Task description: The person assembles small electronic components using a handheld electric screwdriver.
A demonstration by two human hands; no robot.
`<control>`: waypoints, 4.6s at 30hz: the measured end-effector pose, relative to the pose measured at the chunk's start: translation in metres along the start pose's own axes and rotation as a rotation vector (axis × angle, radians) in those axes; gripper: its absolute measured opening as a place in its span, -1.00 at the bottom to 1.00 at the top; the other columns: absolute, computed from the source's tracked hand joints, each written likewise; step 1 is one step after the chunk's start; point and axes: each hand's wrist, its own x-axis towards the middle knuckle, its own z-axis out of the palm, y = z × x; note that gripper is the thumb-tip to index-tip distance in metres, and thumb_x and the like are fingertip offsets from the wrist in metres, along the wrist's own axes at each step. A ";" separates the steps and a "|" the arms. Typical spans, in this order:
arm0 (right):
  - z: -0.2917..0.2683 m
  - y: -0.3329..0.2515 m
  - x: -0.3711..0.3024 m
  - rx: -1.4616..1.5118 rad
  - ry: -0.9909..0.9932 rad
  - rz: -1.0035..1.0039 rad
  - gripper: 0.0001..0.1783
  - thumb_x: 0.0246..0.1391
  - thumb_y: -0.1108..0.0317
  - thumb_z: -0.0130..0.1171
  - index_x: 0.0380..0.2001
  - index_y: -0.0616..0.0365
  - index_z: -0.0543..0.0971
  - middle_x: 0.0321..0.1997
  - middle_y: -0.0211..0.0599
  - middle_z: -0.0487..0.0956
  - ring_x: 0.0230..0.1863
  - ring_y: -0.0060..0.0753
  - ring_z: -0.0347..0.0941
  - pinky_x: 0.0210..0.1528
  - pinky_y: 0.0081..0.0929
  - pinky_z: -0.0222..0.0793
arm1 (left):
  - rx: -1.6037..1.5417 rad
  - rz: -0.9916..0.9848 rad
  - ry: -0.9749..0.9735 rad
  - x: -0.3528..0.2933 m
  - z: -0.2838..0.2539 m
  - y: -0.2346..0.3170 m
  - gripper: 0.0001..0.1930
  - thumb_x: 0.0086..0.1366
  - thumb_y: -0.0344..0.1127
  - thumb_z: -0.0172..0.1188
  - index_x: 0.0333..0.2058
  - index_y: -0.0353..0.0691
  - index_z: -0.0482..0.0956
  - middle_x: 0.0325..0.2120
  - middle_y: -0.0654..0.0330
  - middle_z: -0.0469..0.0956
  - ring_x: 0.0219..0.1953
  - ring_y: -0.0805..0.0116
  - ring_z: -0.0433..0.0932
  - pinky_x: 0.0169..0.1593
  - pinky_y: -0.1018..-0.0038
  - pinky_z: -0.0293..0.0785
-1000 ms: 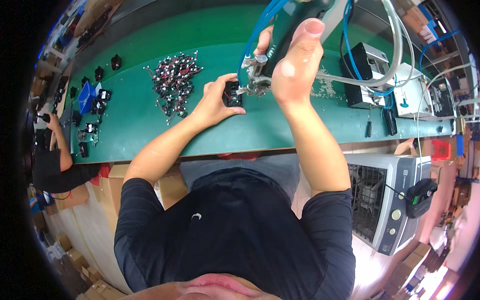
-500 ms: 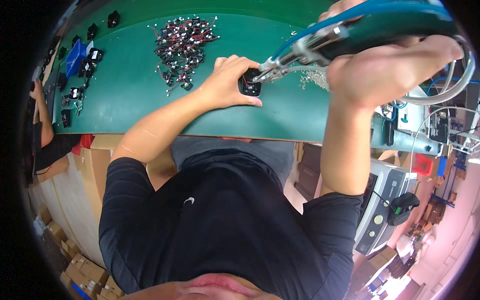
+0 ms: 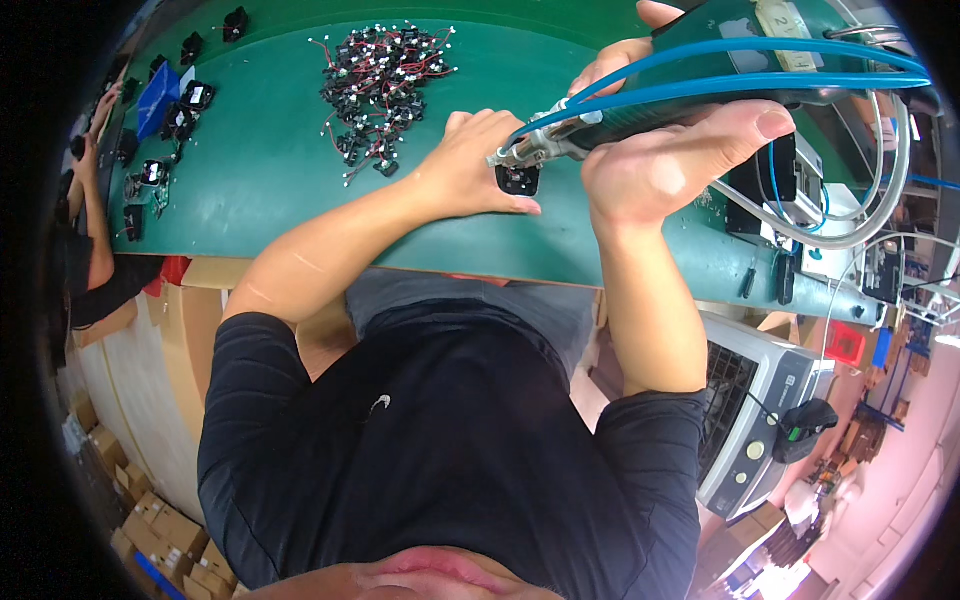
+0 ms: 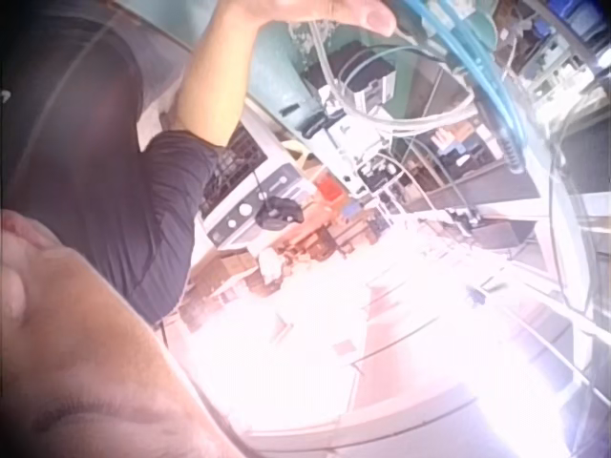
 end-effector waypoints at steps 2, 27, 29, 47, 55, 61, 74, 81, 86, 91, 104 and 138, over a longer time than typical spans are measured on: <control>0.001 -0.002 0.001 0.020 -0.013 0.001 0.32 0.04 -0.80 -0.59 0.09 0.39 0.42 -0.53 -0.19 0.46 -0.53 -0.30 0.40 -0.43 -0.30 0.42 | 0.000 0.004 0.009 0.000 0.000 0.000 -0.15 -0.17 0.18 0.62 0.04 -0.18 0.53 -0.12 0.17 0.56 0.02 0.14 0.49 0.09 0.22 0.21; 0.004 -0.109 0.060 -0.402 0.166 -0.151 0.16 0.13 -0.69 -0.23 0.19 0.33 0.37 -0.34 -0.20 0.48 -0.38 -0.32 0.34 -0.30 -0.34 0.34 | 0.100 0.120 0.133 0.024 -0.062 0.003 -0.23 0.01 0.06 0.57 0.11 -0.23 0.50 -0.01 0.03 0.52 0.14 0.02 0.47 0.23 0.17 0.37; -0.010 -0.113 0.051 -0.344 0.172 -0.094 0.04 0.27 -0.57 -0.28 0.20 0.31 0.38 -0.30 -0.19 0.51 -0.38 -0.33 0.37 -0.30 -0.37 0.35 | 0.197 0.032 0.207 0.050 -0.112 -0.010 -0.26 0.02 -0.05 0.55 0.14 -0.21 0.48 0.10 -0.03 0.45 0.16 -0.05 0.49 0.24 0.17 0.43; 0.038 0.034 -0.109 -0.840 -0.478 0.105 -0.66 0.02 0.35 0.47 -0.14 0.18 0.62 -0.15 -0.15 0.62 -0.22 -0.13 0.57 -0.15 -0.30 0.53 | 0.377 -0.107 0.631 -0.050 -0.215 -0.062 -0.70 0.26 -0.17 0.43 -0.14 -0.21 0.64 -0.14 0.12 0.64 -0.03 0.19 0.59 0.08 0.26 0.44; 0.071 0.091 -0.111 -1.289 -0.525 0.106 -0.58 0.06 0.02 0.43 -0.17 0.09 0.62 -0.13 -0.18 0.61 -0.14 0.00 0.59 -0.12 -0.11 0.54 | 0.131 -1.138 1.241 -0.424 -0.092 -0.015 -0.76 0.52 -0.30 0.01 -0.36 -0.29 0.45 -0.45 0.12 0.49 -0.34 0.28 0.49 -0.15 0.36 0.44; 0.058 0.105 -0.111 -1.269 -0.546 0.064 -0.72 0.15 0.19 0.39 -0.17 0.11 0.65 -0.21 -0.26 0.64 -0.34 -0.25 0.58 -0.23 -0.31 0.52 | 0.729 -1.835 0.564 -0.570 -0.027 0.051 -0.71 0.24 -0.43 0.14 -0.05 -0.13 0.60 0.02 -0.04 0.52 0.08 -0.07 0.52 0.10 0.12 0.46; 0.020 0.083 -0.116 -1.317 -0.484 0.103 -0.78 0.15 0.20 0.34 -0.23 0.08 0.68 -0.22 -0.14 0.59 -0.21 -0.07 0.57 -0.15 -0.15 0.50 | 0.317 -1.974 -0.250 -0.613 0.038 0.070 -0.25 0.23 0.05 0.32 0.33 -0.12 0.35 0.37 -0.02 0.25 0.42 -0.30 0.13 0.34 -0.22 0.25; 0.052 0.109 -0.093 -1.054 -0.570 0.173 -0.73 0.07 0.17 0.43 -0.26 0.12 0.75 -0.31 -0.12 0.61 -0.27 -0.06 0.59 -0.16 -0.20 0.50 | 0.361 -1.908 -0.475 -0.638 0.029 0.070 -0.58 0.24 -0.05 0.28 0.02 -0.10 0.62 0.09 -0.02 0.60 0.28 -0.03 0.43 0.26 -0.08 0.33; 0.018 0.075 -0.102 -1.043 -0.531 0.400 -0.72 -0.01 0.26 0.48 -0.23 0.14 0.75 -0.36 -0.18 0.59 -0.35 -0.20 0.59 -0.21 -0.23 0.52 | 0.417 -1.687 0.385 -0.589 -0.005 0.081 -0.46 0.06 -0.08 0.53 -0.10 -0.36 0.64 -0.24 -0.09 0.69 -0.12 -0.02 0.71 -0.10 0.28 0.61; 0.035 0.072 -0.092 -0.937 -0.633 0.413 -0.77 0.15 0.24 0.31 -0.22 0.15 0.73 -0.30 -0.09 0.62 -0.31 -0.14 0.59 -0.19 -0.23 0.51 | -0.514 -1.152 1.231 -0.458 -0.075 0.072 -0.51 0.42 -0.18 0.24 0.22 -0.28 0.39 -0.17 0.21 0.48 -0.22 0.28 0.62 -0.21 0.41 0.58; -0.053 0.017 -0.158 -1.008 -0.183 0.358 -0.70 -0.01 0.44 0.49 -0.21 0.21 0.62 -0.38 -0.25 0.61 -0.41 -0.34 0.50 -0.33 -0.41 0.48 | -0.886 -0.745 0.104 -0.127 -0.069 0.049 -0.58 0.48 -0.16 0.15 0.20 -0.21 0.41 -0.06 0.13 0.63 -0.46 0.58 0.45 -0.50 0.64 0.38; -0.043 0.016 -0.140 -0.896 0.010 0.258 -0.81 -0.01 0.61 0.41 -0.28 0.23 0.68 -0.17 -0.18 0.67 -0.14 -0.22 0.67 -0.12 -0.39 0.63 | -0.034 -0.005 -0.160 0.011 -0.005 -0.006 0.12 -0.17 -0.17 0.67 0.37 -0.16 0.21 0.28 -0.06 0.36 0.35 -0.12 0.30 0.40 0.09 0.16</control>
